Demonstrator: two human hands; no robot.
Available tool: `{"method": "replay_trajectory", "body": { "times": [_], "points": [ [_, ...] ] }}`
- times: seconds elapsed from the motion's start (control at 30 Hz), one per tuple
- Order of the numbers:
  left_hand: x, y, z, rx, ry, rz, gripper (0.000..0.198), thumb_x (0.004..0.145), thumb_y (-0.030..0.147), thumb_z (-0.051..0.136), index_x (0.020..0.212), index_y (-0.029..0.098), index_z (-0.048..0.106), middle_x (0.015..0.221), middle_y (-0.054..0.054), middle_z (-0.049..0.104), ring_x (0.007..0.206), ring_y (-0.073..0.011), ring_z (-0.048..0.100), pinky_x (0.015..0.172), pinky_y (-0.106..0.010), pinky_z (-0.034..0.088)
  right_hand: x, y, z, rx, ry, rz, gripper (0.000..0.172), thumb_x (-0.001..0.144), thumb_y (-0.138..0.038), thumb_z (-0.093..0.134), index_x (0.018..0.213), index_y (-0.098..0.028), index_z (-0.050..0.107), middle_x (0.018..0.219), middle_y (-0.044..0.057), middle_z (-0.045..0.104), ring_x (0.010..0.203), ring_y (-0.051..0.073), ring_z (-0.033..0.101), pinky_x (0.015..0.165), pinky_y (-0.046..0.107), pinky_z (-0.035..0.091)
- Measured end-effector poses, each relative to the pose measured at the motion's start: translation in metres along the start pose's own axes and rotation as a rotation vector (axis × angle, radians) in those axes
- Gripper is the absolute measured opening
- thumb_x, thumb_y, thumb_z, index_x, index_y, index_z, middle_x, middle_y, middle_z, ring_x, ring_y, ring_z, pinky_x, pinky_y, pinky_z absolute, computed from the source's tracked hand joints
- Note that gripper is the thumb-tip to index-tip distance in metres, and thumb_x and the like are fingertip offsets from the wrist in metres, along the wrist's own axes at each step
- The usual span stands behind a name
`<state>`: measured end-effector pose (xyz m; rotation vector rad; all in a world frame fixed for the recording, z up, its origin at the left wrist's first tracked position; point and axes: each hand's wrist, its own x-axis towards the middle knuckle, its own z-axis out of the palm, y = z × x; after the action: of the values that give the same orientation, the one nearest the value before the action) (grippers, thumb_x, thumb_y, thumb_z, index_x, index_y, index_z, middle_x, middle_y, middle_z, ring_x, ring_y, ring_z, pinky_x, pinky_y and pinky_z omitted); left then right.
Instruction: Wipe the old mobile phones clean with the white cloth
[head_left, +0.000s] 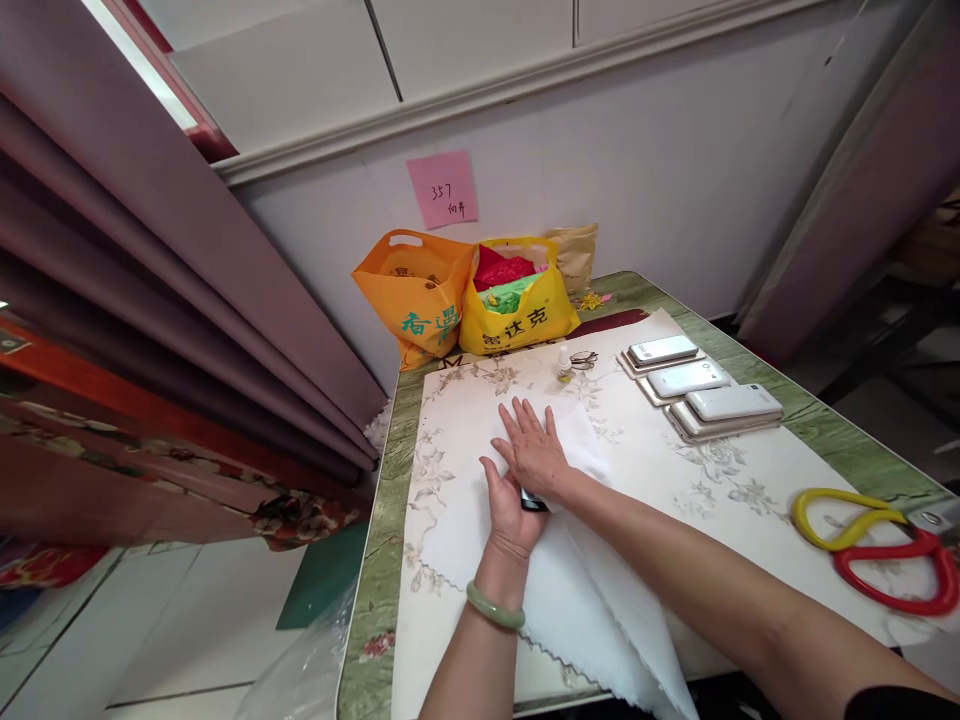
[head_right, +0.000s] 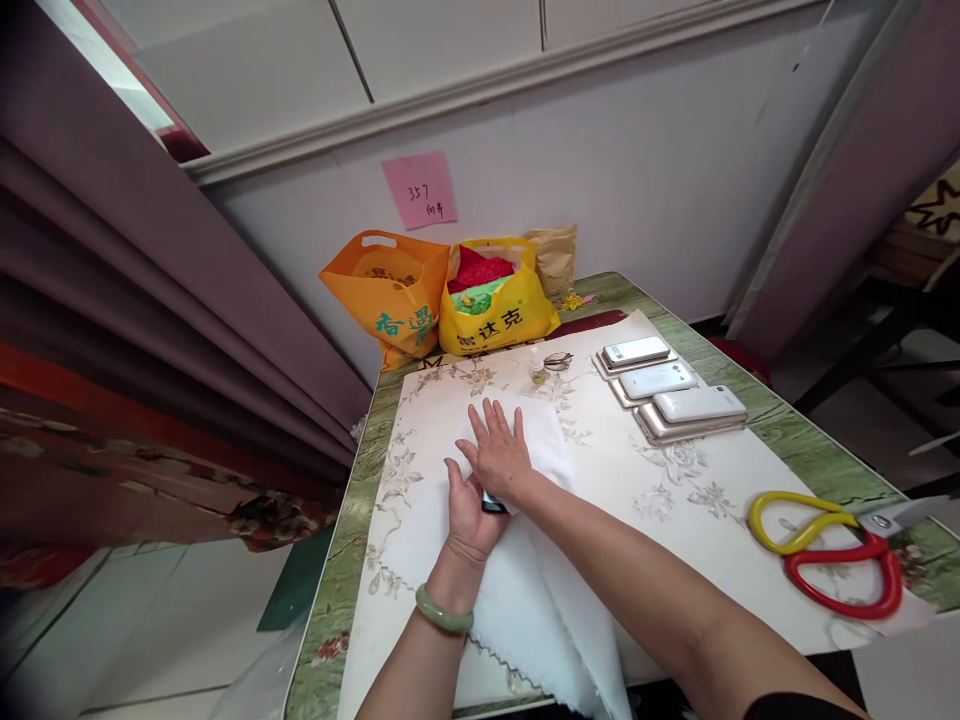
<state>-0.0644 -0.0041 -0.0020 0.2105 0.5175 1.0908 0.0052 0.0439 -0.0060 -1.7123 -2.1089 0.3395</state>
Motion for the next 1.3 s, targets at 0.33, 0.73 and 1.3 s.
{"method": "replay_trajectory", "body": {
  "times": [0.33,0.73,1.3],
  "points": [
    [0.001,0.001,0.003,-0.019,0.038,-0.002,0.075,0.084,0.072,0.035,0.134,0.018,0.052,0.138,-0.015,0.052,0.13,-0.0304,0.045,0.108,-0.045,0.035,0.048,0.023,0.007,-0.054,-0.127,0.206,0.067,0.098,-0.054,0.013,0.154,-0.017,0.008,0.16,0.011,0.002,0.146,0.026,-0.005,0.111,0.055,-0.014],
    [-0.003,-0.001,-0.002,-0.043,-0.048,-0.019,0.084,0.079,0.078,0.033,0.136,0.019,0.05,0.142,-0.016,0.048,0.135,-0.0353,0.037,0.109,-0.053,0.03,0.005,0.01,-0.006,-0.091,-0.016,-0.055,0.072,0.095,-0.062,0.026,0.153,-0.021,0.016,0.159,0.01,0.005,0.146,0.027,-0.005,0.112,0.056,-0.012],
    [-0.002,0.005,0.003,-0.053,-0.058,-0.013,0.086,0.077,0.082,0.03,0.137,0.024,0.049,0.148,-0.011,0.042,0.138,-0.0336,0.033,0.109,-0.052,0.031,0.014,-0.008,-0.001,-0.052,-0.072,-0.032,0.067,0.097,-0.056,0.022,0.153,-0.019,0.013,0.159,0.01,0.006,0.146,0.027,-0.003,0.113,0.056,-0.008]
  ]
}}
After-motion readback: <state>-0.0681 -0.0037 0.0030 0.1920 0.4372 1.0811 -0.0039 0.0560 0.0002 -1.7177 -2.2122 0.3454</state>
